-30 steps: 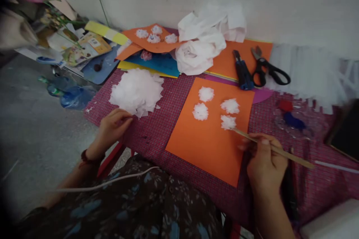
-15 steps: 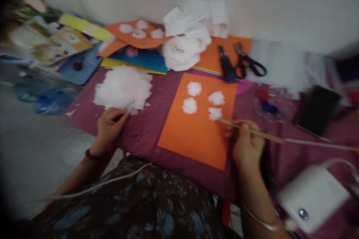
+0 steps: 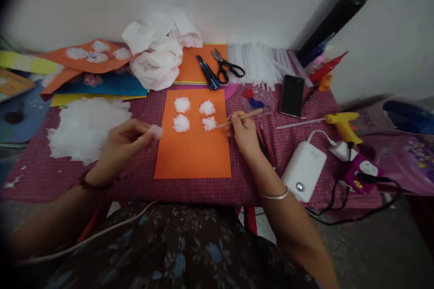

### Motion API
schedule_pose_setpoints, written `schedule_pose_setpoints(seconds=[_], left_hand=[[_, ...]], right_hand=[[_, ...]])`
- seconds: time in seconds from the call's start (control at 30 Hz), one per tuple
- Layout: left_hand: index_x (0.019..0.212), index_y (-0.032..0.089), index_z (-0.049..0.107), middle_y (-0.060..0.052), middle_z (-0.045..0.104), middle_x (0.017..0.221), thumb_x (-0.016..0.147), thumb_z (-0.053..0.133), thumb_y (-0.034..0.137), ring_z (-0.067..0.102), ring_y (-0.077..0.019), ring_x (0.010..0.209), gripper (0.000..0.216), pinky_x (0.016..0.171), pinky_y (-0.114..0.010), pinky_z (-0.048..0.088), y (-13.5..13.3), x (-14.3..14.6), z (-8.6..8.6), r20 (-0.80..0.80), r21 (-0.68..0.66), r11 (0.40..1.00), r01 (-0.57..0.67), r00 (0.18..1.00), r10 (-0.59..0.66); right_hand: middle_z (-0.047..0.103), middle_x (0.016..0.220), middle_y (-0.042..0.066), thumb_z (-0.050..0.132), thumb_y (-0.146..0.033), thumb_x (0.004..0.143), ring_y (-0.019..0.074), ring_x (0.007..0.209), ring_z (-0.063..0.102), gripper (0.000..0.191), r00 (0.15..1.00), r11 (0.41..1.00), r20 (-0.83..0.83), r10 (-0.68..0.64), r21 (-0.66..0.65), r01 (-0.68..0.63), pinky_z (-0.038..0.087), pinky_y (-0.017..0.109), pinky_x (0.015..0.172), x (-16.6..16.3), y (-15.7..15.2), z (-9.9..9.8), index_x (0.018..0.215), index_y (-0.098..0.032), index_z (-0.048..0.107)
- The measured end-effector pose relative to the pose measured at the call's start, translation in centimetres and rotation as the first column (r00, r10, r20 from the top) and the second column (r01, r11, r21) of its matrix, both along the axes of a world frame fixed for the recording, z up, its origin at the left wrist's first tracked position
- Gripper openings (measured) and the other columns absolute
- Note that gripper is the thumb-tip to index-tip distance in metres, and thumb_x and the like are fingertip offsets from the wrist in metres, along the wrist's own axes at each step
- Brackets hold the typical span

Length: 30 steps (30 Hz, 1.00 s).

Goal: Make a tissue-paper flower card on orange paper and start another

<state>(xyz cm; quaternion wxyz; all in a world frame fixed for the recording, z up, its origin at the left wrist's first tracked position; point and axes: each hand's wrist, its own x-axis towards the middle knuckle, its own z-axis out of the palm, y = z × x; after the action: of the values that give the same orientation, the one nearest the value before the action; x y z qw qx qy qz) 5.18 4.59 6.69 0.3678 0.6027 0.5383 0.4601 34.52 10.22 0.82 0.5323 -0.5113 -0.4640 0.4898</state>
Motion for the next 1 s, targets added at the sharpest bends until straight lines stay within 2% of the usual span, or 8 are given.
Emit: schedule_pose_setpoints(seconds=[0.03, 0.1, 0.17, 0.23, 0.37, 0.6, 0.8, 1.0], left_hand=[[0.070, 0.019, 0.060, 0.002, 0.063, 0.061, 0.081, 0.071, 0.030, 0.056, -0.0084, 0.050, 0.020, 0.047, -0.021, 0.045, 0.9, 1.1, -0.5, 0.081, -0.090, 0.989, 0.117, 0.991, -0.110], [0.070, 0.019, 0.055, 0.003, 0.060, 0.057, 0.081, 0.069, 0.032, 0.053, -0.0080, 0.048, 0.022, 0.045, -0.020, 0.043, 2.2, 3.1, -1.5, 0.233, -0.202, 0.941, 0.271, 0.947, -0.223], [0.073, 0.020, 0.054, 0.003, 0.060, 0.059, 0.079, 0.069, 0.031, 0.053, -0.0082, 0.049, 0.019, 0.048, -0.021, 0.044, 3.0, 4.7, -2.3, 0.295, -0.274, 0.891, 0.363, 0.913, -0.281], [0.075, 0.020, 0.055, 0.003, 0.059, 0.060, 0.077, 0.070, 0.029, 0.053, -0.0080, 0.051, 0.017, 0.050, -0.021, 0.044, 3.4, 5.7, -2.7, 0.271, -0.312, 0.858, 0.407, 0.904, -0.330], [0.076, 0.018, 0.062, 0.002, 0.058, 0.066, 0.080, 0.068, 0.030, 0.051, -0.0085, 0.057, 0.014, 0.055, -0.022, 0.043, 3.9, 6.4, -3.1, 0.095, -0.296, 0.865, 0.406, 0.913, -0.396], [0.070, 0.019, 0.065, -0.004, 0.062, 0.088, 0.080, 0.064, 0.027, 0.060, -0.0168, 0.088, 0.013, 0.081, -0.031, 0.048, 4.4, 6.4, -3.6, -0.158, -0.106, 0.926, 0.362, 0.913, -0.375], [0.075, 0.018, 0.063, -0.001, 0.065, 0.071, 0.084, 0.061, 0.027, 0.058, -0.0127, 0.066, 0.013, 0.062, -0.025, 0.046, 4.6, 6.7, -4.0, -0.210, -0.195, 0.875, 0.443, 0.853, -0.478], [0.077, 0.020, 0.063, 0.002, 0.066, 0.071, 0.082, 0.063, 0.018, 0.058, -0.0121, 0.064, 0.005, 0.061, -0.024, 0.044, 5.8, 9.0, -5.6, -0.360, -0.071, 0.908, 0.413, 0.838, -0.410]], right_hand=[[0.057, 0.052, -0.005, 0.065, -0.049, 0.085, 0.0085, 0.041, 0.051, 0.032, 0.998, 0.999, -0.063, -0.028, -0.018, 0.027, 0.044, 0.021, 0.041, -0.1, 0.3, -0.4, 0.074, -0.020, 0.058], [0.057, 0.051, -0.006, 0.067, -0.051, 0.082, 0.0079, 0.040, 0.050, 0.034, 0.986, 0.998, -0.157, -0.057, -0.046, 0.050, 0.044, 0.020, 0.041, -0.3, 0.5, -1.2, 0.074, -0.021, 0.057], [0.057, 0.052, -0.006, 0.069, -0.053, 0.081, 0.0077, 0.040, 0.050, 0.035, 0.980, 0.998, -0.192, -0.052, -0.048, 0.044, 0.044, 0.020, 0.041, -0.2, 0.5, -1.5, 0.074, -0.021, 0.057], [0.058, 0.053, -0.005, 0.069, -0.055, 0.081, 0.0078, 0.041, 0.051, 0.037, 0.984, 0.999, -0.176, -0.021, -0.041, 0.014, 0.043, 0.020, 0.041, -0.1, 0.3, -1.6, 0.075, -0.021, 0.058], [0.058, 0.052, -0.005, 0.066, -0.055, 0.083, 0.0075, 0.040, 0.050, 0.037, 0.995, 0.999, -0.089, 0.037, -0.024, -0.040, 0.040, 0.019, 0.040, -0.1, 0.2, -1.4, 0.074, -0.020, 0.057], [0.061, 0.053, -0.005, 0.064, -0.048, 0.087, 0.0072, 0.039, 0.049, 0.032, 0.993, 0.995, -0.057, 0.104, -0.003, -0.104, 0.035, 0.019, 0.038, -0.7, 0.5, -1.4, 0.072, -0.021, 0.055], [0.066, 0.059, -0.002, 0.065, -0.046, 0.087, 0.0071, 0.041, 0.050, 0.031, 0.988, 0.990, -0.056, 0.141, 0.026, -0.139, 0.036, 0.019, 0.039, -0.8, 0.7, -1.5, 0.073, -0.020, 0.055], [0.065, 0.059, -0.003, 0.061, -0.051, 0.088, 0.0075, 0.041, 0.050, 0.033, 0.988, 0.988, -0.041, 0.147, 0.049, -0.145, 0.036, 0.020, 0.039, -0.8, 0.8, -2.0, 0.075, -0.022, 0.054]])
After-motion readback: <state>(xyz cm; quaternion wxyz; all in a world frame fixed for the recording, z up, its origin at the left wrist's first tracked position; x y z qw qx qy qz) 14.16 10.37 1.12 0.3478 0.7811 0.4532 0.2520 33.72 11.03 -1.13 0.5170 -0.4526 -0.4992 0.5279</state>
